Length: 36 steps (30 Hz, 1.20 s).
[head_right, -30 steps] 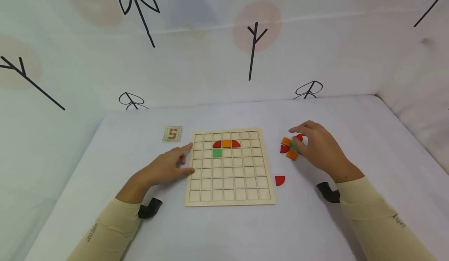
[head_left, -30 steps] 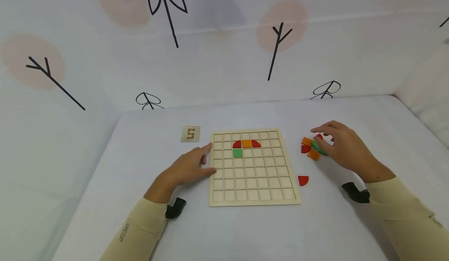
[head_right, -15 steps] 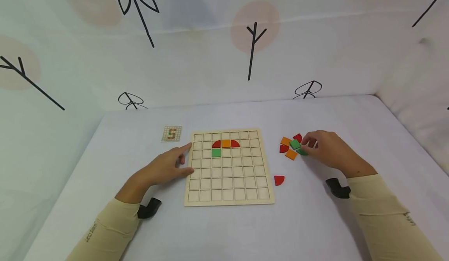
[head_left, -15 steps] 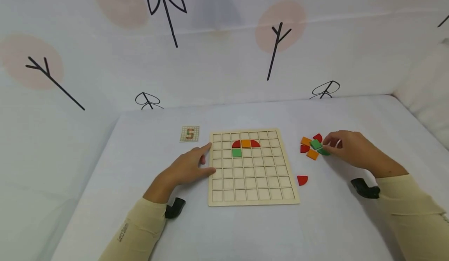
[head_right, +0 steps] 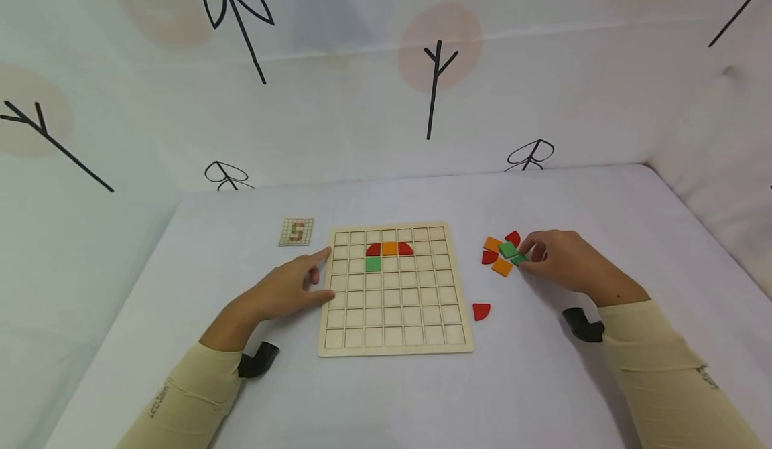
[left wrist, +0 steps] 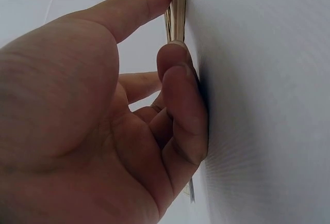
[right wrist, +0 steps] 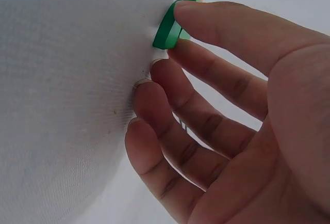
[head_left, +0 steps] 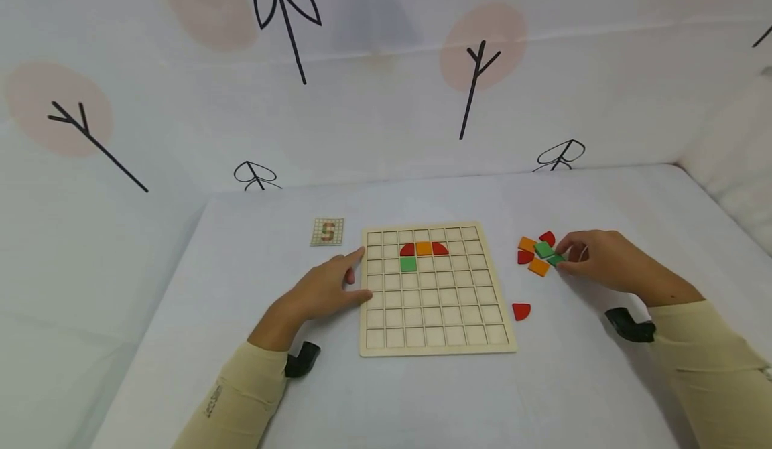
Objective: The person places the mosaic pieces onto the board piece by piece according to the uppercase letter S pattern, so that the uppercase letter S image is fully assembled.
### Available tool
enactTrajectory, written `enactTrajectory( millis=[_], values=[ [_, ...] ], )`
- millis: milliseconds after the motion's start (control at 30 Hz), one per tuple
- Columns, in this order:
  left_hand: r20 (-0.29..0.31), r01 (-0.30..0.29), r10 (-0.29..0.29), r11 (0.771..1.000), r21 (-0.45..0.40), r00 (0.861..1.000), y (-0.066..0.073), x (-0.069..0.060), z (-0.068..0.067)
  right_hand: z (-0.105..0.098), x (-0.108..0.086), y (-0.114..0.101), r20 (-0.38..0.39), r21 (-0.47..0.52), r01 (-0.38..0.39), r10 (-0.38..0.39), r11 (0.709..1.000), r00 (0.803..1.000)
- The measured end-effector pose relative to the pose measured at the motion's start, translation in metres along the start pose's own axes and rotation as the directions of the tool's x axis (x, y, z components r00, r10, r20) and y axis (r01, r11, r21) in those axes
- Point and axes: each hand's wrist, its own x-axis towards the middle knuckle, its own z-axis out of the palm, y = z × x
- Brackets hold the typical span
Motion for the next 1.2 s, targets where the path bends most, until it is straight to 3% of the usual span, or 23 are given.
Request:
enactTrajectory(
  millis=[500,833,1000,1200],
  values=[
    [-0.002,0.006,-0.006,1.0,-0.007,1.0,-0.001,0.001,0.002,-0.002,0.001,0.0,0.011,0.02,-0.018,0.018,1.0,1.0],
    [-0.003,0.012,-0.012,1.0,0.0,1.0,-0.002,0.0,-0.001,-0.005,0.002,-0.001,0.034,0.049,0.009,-0.01,0.999,0.999],
    [0.001,0.019,-0.019,1.0,-0.005,1.0,-0.001,-0.001,-0.003,-0.004,-0.001,-0.005,0.033,0.072,0.04,-0.042,0.997,0.999],
    [0.003,0.011,-0.011,1.0,-0.013,1.0,-0.001,0.0,-0.001,-0.003,-0.002,-0.018,-0.034,0.088,0.118,-0.116,0.989,0.993]
  ],
)
